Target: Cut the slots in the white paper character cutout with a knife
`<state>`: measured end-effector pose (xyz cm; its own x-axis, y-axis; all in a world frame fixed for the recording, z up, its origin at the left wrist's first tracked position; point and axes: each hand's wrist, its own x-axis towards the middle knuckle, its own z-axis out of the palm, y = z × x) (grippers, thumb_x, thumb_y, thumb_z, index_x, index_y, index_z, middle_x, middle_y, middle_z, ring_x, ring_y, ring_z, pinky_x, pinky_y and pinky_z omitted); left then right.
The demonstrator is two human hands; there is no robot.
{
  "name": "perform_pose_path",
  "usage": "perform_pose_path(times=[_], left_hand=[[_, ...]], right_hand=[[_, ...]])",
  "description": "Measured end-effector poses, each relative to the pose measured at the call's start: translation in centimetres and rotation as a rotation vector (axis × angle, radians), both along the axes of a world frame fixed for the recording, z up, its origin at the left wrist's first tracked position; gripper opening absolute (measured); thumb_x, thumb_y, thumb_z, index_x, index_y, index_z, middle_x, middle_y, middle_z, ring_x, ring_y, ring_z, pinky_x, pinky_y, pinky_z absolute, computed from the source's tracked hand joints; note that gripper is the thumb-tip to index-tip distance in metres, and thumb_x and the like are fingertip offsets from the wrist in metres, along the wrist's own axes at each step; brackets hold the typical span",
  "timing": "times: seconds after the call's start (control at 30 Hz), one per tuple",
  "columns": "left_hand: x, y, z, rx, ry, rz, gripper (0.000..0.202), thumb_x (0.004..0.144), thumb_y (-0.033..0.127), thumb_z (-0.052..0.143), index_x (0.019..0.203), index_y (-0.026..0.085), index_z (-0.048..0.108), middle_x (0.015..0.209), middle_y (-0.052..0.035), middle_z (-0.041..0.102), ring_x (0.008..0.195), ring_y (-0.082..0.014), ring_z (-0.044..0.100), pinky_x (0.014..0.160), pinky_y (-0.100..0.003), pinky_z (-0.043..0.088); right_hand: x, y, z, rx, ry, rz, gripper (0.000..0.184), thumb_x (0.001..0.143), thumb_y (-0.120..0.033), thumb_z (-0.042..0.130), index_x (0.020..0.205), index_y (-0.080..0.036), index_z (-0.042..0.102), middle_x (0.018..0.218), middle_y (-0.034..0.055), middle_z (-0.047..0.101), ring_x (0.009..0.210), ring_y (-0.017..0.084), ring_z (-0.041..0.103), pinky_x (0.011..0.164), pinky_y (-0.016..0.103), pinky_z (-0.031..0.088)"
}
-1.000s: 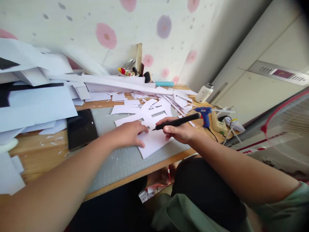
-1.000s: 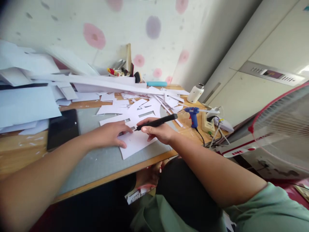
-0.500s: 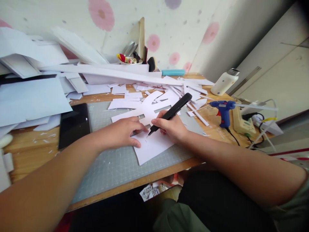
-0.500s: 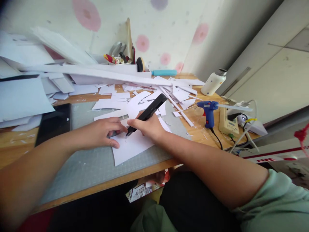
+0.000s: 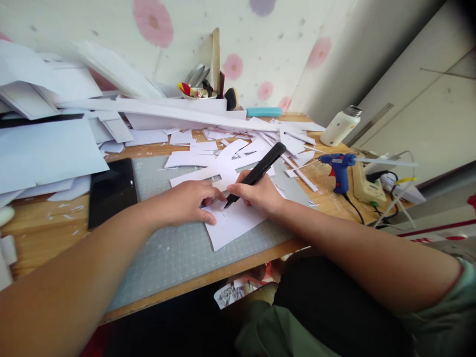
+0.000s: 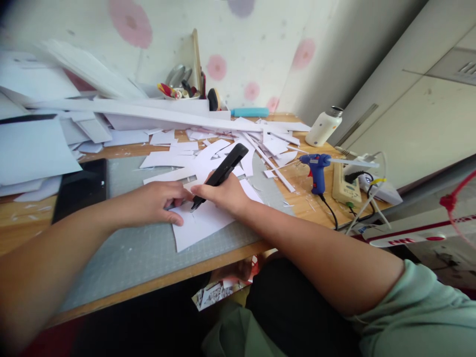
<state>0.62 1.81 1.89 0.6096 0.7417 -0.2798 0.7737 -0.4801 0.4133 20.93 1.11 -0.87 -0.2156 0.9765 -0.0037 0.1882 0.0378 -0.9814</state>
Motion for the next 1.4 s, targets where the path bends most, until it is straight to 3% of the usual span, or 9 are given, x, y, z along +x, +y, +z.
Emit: perform_pose_path(times=[0.43, 1.4], left_hand=[[0.08, -0.21, 0.52, -0.025, 0.000, 0.017, 0.032, 0.071, 0.036, 0.073, 0.100, 0.022, 0.069, 0.099, -0.0020, 0.065, 0.090, -0.0200, 0.060, 0.077, -0.028, 0.042], [-0.32, -0.04, 0.15, -0.021, -0.026, -0.003, 0.035, 0.072, 0.038, 0.072, 0.102, 0.020, 0.068, 0.100, -0.0032, 0.063, 0.091, -0.0216, 0.059, 0.077, -0.030, 0.041]], right_hand=[[-0.10, -0.04, -0.17, 0.003, 0.033, 0.007, 0.032, 0.065, -0.043, 0.078, 0.062, -0.019, 0.057, 0.050, -0.0044, 0.051, 0.046, 0.010, 0.044, 0.045, 0.024, 0.034], [-0.12, -0.11, 0.30, -0.002, 0.011, 0.038, 0.027, 0.063, -0.037, 0.075, 0.059, -0.019, 0.055, 0.043, -0.0063, 0.048, 0.041, 0.008, 0.041, 0.043, 0.023, 0.030]])
